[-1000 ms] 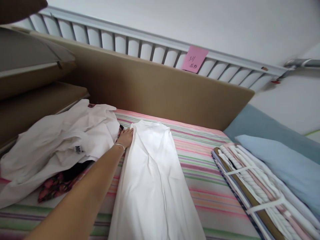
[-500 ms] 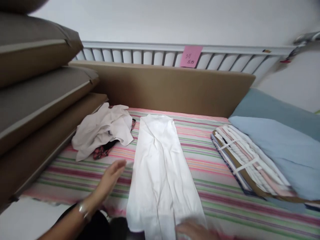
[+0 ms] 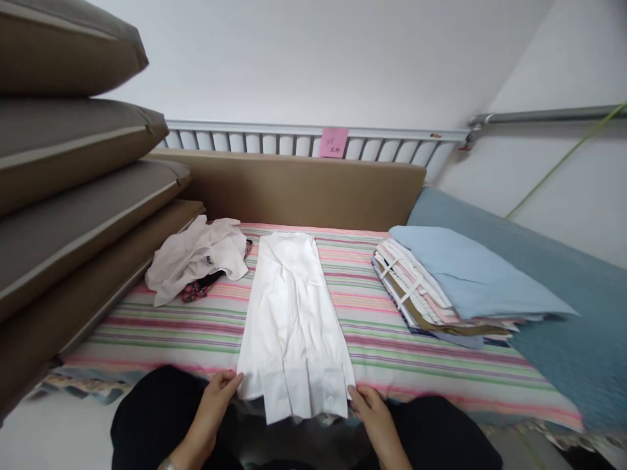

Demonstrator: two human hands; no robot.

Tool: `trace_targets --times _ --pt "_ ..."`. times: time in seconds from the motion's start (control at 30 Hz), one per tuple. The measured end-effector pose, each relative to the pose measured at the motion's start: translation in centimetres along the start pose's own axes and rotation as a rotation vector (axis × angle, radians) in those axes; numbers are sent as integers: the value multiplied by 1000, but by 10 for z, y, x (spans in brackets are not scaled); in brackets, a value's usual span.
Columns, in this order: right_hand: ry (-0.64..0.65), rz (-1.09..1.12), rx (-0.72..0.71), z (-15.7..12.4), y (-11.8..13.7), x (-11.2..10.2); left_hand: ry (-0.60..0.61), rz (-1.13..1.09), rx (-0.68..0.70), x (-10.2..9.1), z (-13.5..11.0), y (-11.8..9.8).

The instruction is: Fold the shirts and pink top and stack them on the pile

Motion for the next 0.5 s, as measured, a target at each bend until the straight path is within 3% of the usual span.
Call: trace_targets --times 0.1,0.2,0.33,0.5 --pt "50 135 61 1 -9 11 149 -35 55 16 3 1" --pt "112 292 180 6 -18 20 267 -33 16 34 9 10" --pt "159 428 307 12 -21 31 259 -37 -38 50 18 17" --pt "207 495 251 11 -8 40 254 -110 -29 61 19 17"
Point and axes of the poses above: each hand's wrist, its own z-axis towards the middle knuckle, its own x-axis out of the palm, y = z × x, the point moved 5 cm from there along z, towards the middle knuckle, and after that the axes turned 15 degrees about z, right-handed, at the moved point
